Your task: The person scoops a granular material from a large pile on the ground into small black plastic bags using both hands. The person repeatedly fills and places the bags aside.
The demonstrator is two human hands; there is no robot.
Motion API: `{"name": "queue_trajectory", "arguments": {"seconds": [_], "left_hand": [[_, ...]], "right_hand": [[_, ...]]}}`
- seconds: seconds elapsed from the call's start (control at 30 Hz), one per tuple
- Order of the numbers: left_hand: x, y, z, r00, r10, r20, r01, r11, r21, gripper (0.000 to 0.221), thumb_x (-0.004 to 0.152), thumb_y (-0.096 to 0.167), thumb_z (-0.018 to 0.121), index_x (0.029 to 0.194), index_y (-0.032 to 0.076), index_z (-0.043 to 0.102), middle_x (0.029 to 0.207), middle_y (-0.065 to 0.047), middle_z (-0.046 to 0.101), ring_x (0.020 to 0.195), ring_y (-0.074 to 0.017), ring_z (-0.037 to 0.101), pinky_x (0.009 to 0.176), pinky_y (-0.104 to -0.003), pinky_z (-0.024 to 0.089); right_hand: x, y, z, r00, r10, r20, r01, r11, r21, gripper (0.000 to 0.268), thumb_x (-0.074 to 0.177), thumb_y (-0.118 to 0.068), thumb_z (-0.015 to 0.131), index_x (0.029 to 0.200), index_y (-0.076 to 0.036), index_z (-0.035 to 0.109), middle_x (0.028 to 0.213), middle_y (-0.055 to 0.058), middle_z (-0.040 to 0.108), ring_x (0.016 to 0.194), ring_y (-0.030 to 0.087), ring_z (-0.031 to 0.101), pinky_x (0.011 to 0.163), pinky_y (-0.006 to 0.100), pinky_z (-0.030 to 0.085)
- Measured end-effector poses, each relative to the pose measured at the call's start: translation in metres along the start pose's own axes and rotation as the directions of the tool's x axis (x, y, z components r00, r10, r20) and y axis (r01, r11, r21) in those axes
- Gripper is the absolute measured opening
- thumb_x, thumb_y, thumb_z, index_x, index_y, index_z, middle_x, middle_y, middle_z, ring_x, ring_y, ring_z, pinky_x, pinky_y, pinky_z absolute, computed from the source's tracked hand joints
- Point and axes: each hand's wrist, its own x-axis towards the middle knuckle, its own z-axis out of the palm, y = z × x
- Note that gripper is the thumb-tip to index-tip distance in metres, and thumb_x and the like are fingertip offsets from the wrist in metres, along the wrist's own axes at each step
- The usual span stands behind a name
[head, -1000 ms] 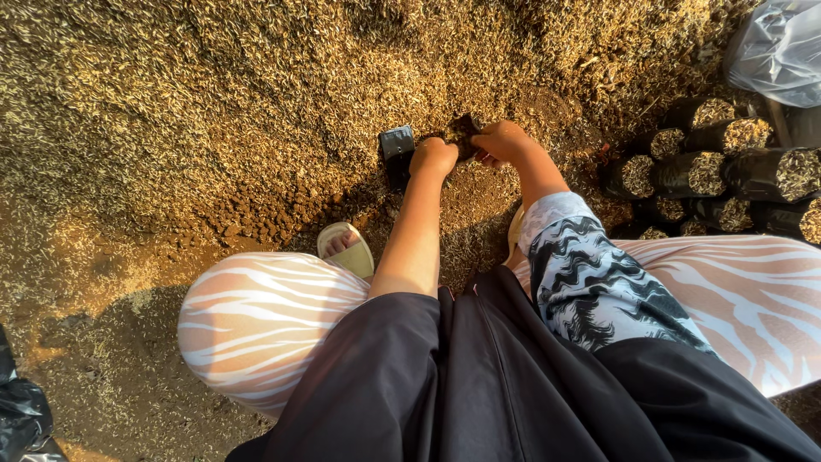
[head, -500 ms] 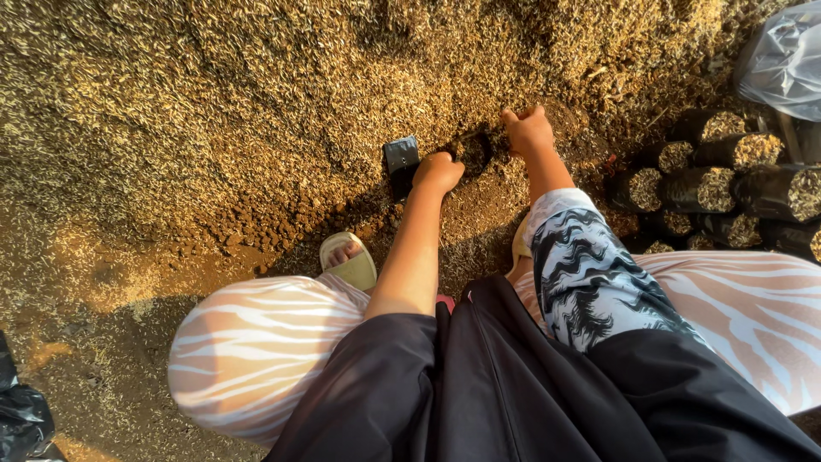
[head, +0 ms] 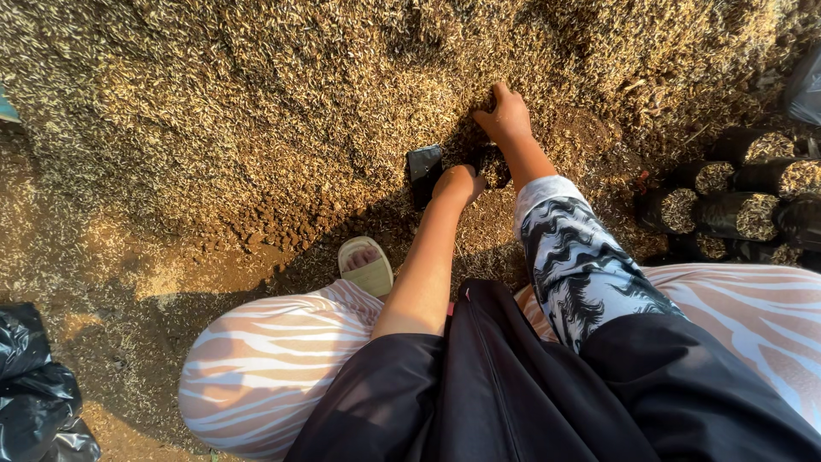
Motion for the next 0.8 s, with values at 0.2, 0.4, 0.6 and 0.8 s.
{"name": "queue_trajectory", "arguments": {"seconds": [0.2,0.4,0.6,0.8], "left_hand": [[-0.010,0.002,0.000,0.997,0.012,-0.071,-0.019,0.995,-0.099,0.045,0.095,0.043,0.057,0.131,0.017,0.066,0.126,-0.009,0.069,0.108,-0.0277,0.069,0.094,-0.043,0.055],[-0.021,0.007,-0.001,0.998,-0.021,-0.052,0.015,0.995,-0.099,0.051,0.101,0.052,0.051,0.126,0.011,0.067,0.120,-0.009,0.070,0.103,-0.0241,0.070,0.087,-0.041,0.058],[-0.021,0.011,0.003,0.997,-0.041,-0.065,0.033,0.992,-0.123,0.043,0.103,0.043,0.050,0.121,0.010,0.072,0.109,-0.009,0.074,0.093,-0.0223,0.073,0.080,-0.039,0.058],[0.003,0.003,0.019,0.980,-0.002,-0.198,-0.029,0.987,-0.156,0.037,0.101,0.038,0.051,0.119,0.012,0.072,0.111,-0.009,0.073,0.093,-0.0236,0.071,0.080,-0.040,0.057]], "right_hand": [[-0.004,0.001,-0.027,0.995,0.066,0.079,-0.086,0.954,0.289,0.079,0.085,-0.020,0.084,0.150,-0.003,0.043,0.148,0.018,0.051,0.127,0.030,0.056,0.108,0.041,0.046],[-0.074,-0.029,-0.094,0.940,0.147,0.307,-0.271,0.870,0.413,0.069,0.088,-0.023,0.075,0.147,0.001,0.047,0.131,0.025,0.065,0.098,0.023,0.075,0.086,0.033,0.063],[-0.105,-0.023,-0.081,0.957,0.146,0.250,-0.214,0.937,0.275,0.055,0.089,-0.018,0.074,0.135,0.000,0.051,0.110,0.014,0.066,0.092,0.021,0.067,0.082,0.033,0.055],[-0.117,-0.001,-0.060,0.978,0.067,0.195,-0.146,0.894,0.423,0.033,0.091,-0.005,0.063,0.124,0.003,0.061,0.112,0.018,0.070,0.098,0.031,0.067,0.087,0.042,0.056]]}}
